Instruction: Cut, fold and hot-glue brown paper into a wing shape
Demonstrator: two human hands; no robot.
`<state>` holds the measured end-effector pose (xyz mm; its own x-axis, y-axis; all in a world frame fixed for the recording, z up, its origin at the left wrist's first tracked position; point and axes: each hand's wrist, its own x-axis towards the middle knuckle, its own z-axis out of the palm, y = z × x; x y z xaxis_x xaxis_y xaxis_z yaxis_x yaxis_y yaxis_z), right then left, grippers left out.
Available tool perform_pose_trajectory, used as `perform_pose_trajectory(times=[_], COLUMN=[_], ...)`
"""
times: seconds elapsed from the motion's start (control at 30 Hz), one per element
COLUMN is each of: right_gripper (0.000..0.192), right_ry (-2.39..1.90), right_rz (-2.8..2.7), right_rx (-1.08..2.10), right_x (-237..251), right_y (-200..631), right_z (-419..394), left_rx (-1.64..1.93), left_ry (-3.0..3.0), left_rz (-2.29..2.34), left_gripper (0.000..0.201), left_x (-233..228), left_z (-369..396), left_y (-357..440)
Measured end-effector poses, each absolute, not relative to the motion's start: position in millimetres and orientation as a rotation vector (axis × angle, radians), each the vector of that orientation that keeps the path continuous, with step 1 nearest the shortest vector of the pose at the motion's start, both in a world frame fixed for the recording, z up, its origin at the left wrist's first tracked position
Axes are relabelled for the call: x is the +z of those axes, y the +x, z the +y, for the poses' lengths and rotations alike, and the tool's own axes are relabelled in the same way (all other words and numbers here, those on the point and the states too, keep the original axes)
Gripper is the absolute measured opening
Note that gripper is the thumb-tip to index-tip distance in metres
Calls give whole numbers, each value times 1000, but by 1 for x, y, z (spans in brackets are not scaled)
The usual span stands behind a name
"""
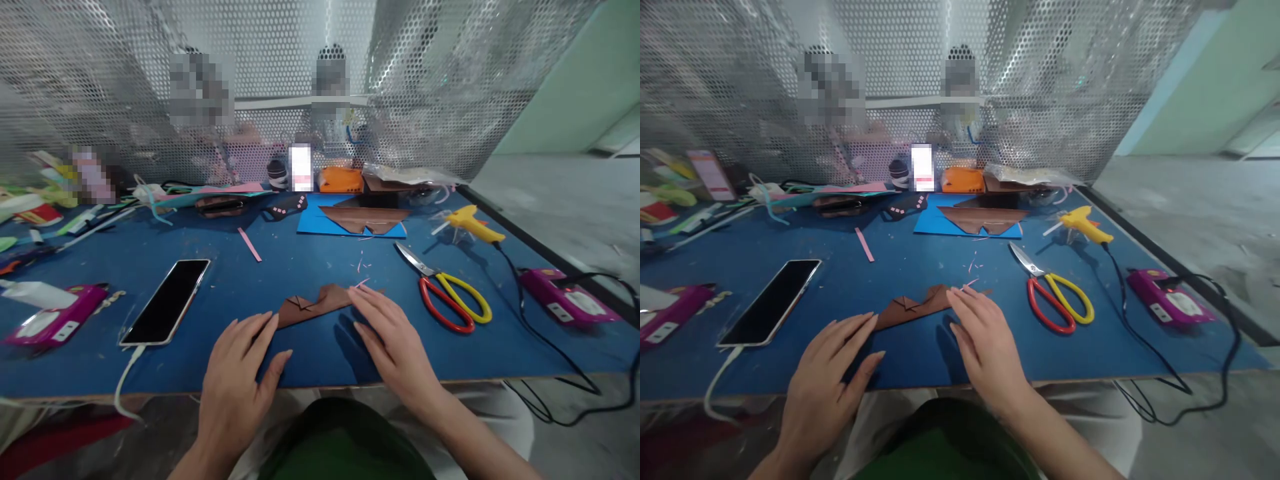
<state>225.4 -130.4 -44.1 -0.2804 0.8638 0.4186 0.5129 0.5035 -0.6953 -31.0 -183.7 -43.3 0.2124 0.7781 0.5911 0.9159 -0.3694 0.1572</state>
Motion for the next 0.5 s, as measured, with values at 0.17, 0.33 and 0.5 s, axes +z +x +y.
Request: perform_pose_trajectory(times=[0.17,0.33,0.5], right_gripper=[22,35,25], right_ry=[-1037,-919,-889], right_rz=[-846,-609,-587], right_rx=[1477,1674,1708], right_x=[-19,2,6], right_y=[227,213,195], right_z=[-117,-71,-29], left_rx=[-1456,-2077,-2320], left_ry=[-2329,-2386,-2268], left_rz=[-1800,-2138,-2187], left_gripper=[19,12,17], left_x=[-4,30,26], left_z=[-160,-99,-66], left_y=[1,43,54])
